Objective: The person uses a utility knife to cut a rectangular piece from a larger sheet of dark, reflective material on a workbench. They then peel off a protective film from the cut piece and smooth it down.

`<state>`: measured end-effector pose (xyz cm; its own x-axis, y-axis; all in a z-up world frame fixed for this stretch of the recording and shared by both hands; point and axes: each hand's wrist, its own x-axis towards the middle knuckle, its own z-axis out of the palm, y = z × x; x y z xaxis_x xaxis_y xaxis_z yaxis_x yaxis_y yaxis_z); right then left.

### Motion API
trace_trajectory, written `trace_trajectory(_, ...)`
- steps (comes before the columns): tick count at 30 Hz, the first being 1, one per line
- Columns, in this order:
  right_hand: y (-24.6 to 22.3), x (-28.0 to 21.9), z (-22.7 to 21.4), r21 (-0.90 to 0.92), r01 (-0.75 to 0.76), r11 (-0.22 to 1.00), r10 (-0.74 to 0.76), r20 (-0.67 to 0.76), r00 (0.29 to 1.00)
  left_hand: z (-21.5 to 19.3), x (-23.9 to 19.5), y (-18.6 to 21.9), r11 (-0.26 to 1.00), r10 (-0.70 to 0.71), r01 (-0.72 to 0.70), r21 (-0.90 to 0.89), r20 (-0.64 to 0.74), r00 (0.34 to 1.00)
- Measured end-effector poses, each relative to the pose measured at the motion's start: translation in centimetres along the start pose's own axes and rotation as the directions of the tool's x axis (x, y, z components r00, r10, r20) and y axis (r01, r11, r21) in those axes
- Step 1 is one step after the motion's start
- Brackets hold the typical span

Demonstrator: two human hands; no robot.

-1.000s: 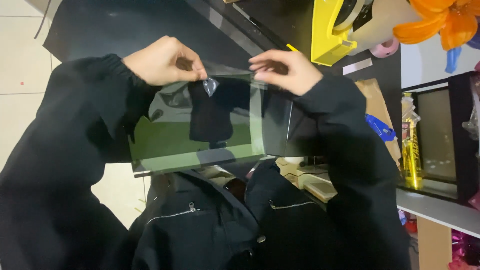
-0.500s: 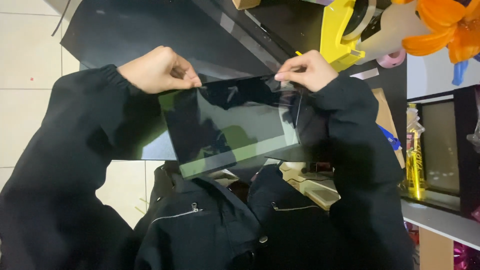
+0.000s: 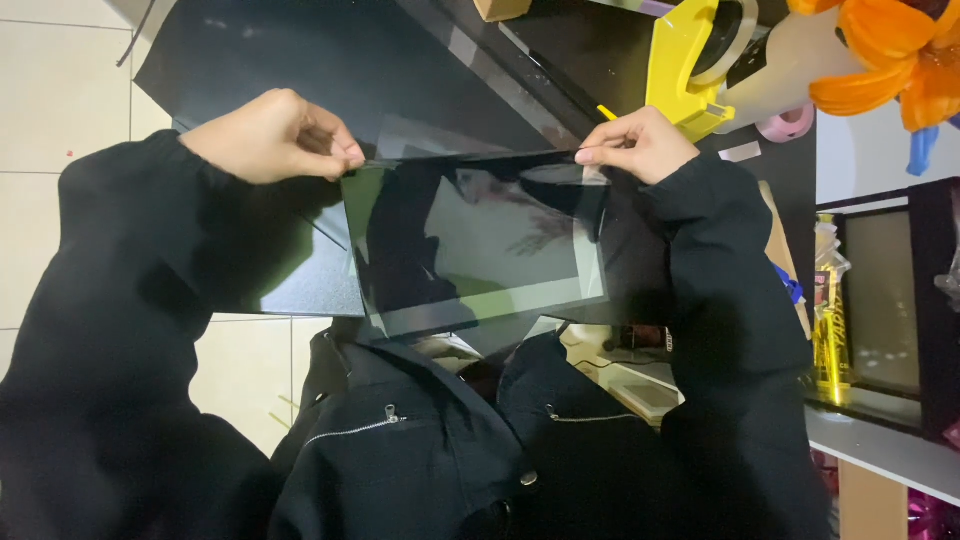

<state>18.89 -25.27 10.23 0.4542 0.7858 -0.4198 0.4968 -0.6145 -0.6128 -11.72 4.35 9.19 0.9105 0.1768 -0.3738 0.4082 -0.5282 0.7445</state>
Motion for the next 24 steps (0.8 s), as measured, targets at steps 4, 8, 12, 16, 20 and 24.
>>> trace_trajectory(4,1.3,0.7,-0.1,0.039,0.144,0.989,-0.146,0.059,0.987,-0.5,0.2,-1.4,0.995,0.095,-0.094,-0.040,0.014,0.995)
trace_trajectory(8,-0.3,-0.2,0.2,0.031,0.061,0.998,-0.061,0.010,0.998,-0.9,-0.5,-1.2,0.997,0.082,-0.082,-0.011,-0.037,0.996)
trace_trajectory(12,-0.5,-0.5,0.3,0.030,0.100,0.994,-0.100,-0.017,0.995,-1.6,-1.3,-1.0,0.992,0.125,-0.126,-0.009,-0.115,0.986)
trace_trajectory(16,0.9,-0.2,-0.3,0.143,0.349,0.926,-0.354,0.009,0.935,-2.6,-1.2,-2.4,0.949,0.314,-0.307,0.077,-0.106,0.944)
trace_trajectory(20,-0.7,-1.5,-1.1,0.007,0.288,0.958,-0.281,-0.204,0.938,-3.8,-2.5,0.2,0.960,0.265,-0.239,0.145,-0.205,0.942)
trace_trajectory(24,-1.4,-2.3,-3.2,-0.103,0.494,0.863,-0.505,-0.210,0.837,-5.6,-3.6,1.3,0.880,0.456,-0.392,0.270,-0.244,0.856)
